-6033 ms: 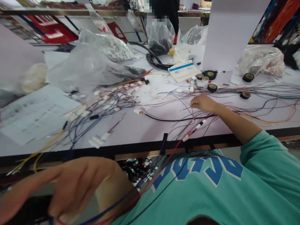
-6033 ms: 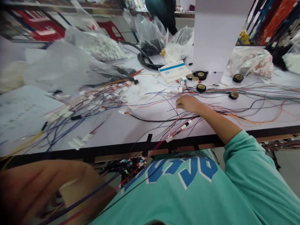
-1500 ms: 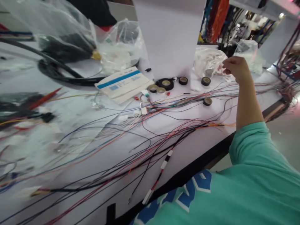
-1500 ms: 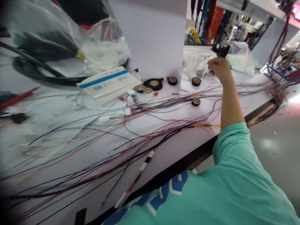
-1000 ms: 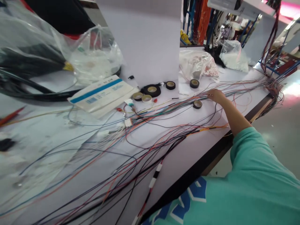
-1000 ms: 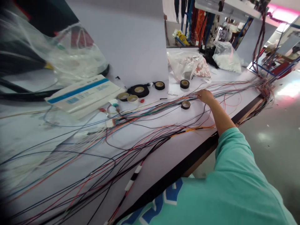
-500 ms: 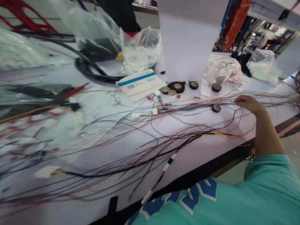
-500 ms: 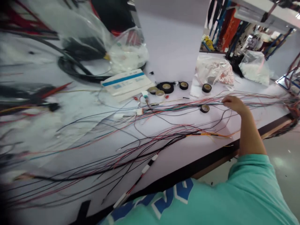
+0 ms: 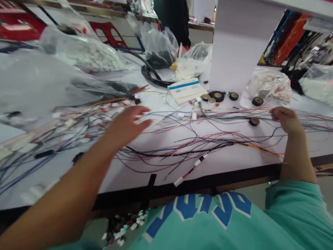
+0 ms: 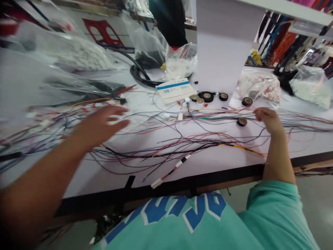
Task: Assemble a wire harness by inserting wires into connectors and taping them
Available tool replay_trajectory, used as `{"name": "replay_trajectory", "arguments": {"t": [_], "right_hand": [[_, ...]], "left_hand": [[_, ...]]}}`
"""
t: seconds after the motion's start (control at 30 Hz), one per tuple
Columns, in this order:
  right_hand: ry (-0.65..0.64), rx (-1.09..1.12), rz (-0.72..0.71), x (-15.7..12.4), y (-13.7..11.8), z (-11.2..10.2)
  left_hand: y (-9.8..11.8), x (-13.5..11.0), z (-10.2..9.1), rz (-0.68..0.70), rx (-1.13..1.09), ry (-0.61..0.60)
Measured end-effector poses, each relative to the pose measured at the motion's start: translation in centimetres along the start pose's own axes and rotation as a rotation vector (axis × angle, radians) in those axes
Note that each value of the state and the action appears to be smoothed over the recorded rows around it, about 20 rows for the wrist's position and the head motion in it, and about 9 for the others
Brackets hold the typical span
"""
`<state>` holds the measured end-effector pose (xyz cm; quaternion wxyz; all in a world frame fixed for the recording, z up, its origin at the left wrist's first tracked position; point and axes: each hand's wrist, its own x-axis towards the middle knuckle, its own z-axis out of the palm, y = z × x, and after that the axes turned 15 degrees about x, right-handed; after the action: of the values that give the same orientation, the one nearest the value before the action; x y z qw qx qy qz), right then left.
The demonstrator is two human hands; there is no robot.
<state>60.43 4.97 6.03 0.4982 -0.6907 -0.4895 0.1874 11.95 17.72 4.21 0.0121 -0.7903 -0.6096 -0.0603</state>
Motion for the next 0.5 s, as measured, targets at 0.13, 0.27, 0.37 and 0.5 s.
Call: {"name": "replay_trajectory", "arguments": {"t": [0.13, 0.27, 0.37, 0.5], "right_hand": [[-0.066, 0.329, -0.039, -0.8, 0.8, 0.8], [0.098, 0.514, -0.002, -0.6, 1.9, -0.2], [0.275, 0.565, 0.059, -0.1, 2.5, -2.0], [0.443, 0.52, 0.058, -0.2, 3.2, -5.2]], "left_hand": [[10.2, 4.7, 2.4, 0.5, 0.004, 0.054], [15.9, 7.4, 5.4, 0.705, 0.206, -0.03], [16.3, 8.0, 6.5, 0.648, 0.343, -0.063], [15.4, 7.8, 6.6, 0.642, 0.38, -0.036]]}}
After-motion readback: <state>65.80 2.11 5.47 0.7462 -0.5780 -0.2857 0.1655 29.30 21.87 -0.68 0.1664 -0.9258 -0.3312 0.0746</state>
